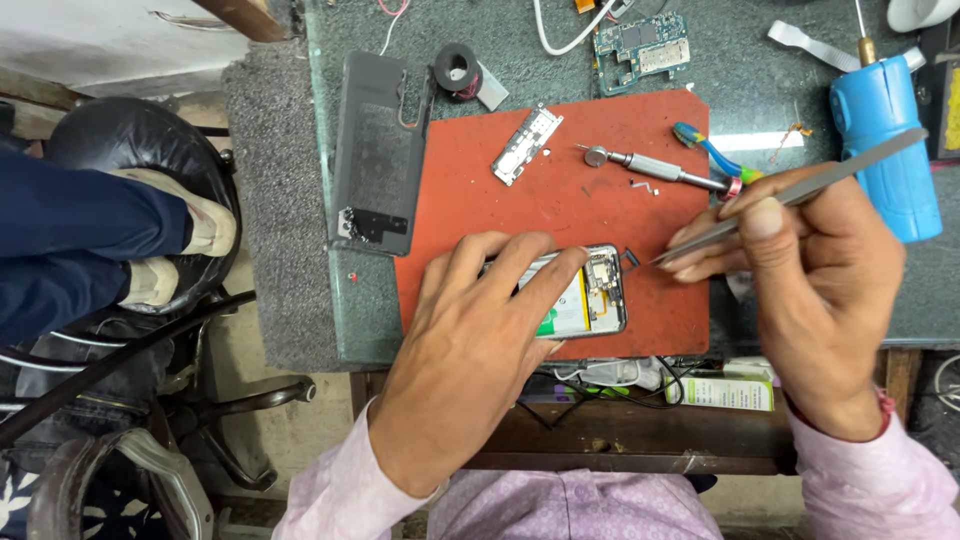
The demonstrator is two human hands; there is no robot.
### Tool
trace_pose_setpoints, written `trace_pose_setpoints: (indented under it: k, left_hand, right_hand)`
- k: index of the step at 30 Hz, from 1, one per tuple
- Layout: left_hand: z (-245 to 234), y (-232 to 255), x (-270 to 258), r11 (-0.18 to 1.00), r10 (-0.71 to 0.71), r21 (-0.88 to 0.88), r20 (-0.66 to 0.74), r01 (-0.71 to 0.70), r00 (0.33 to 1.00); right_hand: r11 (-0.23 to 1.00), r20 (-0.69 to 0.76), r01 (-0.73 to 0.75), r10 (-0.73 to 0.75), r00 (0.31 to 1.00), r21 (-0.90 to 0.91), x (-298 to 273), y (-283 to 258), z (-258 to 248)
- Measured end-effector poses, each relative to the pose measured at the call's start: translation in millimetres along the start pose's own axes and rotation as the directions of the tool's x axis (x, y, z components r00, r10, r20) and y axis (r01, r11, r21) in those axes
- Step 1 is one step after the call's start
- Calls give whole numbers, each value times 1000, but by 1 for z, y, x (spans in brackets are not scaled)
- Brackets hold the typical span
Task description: The person uses tweezers to remove small components and adhesive strips from the interior of a disassembled smartphone. They carefully lift and separate parts from the phone's chassis while working on a cluttered workbench.
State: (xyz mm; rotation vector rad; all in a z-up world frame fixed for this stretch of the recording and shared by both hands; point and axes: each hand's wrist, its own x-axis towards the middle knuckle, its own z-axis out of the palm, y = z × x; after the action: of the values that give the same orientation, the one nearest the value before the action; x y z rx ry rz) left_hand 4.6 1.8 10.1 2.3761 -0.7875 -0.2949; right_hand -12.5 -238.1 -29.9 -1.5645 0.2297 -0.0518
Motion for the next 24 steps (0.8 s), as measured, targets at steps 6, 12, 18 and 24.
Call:
trace_pose_setpoints:
  k: [6, 12, 18, 24]
  left_hand:
    - [1, 3, 4, 998, -59, 13, 33, 58, 998]
    - [3, 2, 5, 997, -77, 11, 35, 77, 996]
    - [4, 2, 4, 997, -73, 6, 22, 73, 997]
    - [5, 1, 2, 999, -45, 28, -8, 45, 999]
  right_hand:
    - [986, 73, 128, -121, 990, -104, 4, 9, 10]
    - [956, 26, 223, -222, 975, -192, -7, 18, 19]
    - [901, 75, 322, -314, 947, -290, -12, 21, 19]
    - [804, 128, 426, -412, 902, -415, -15, 21, 21]
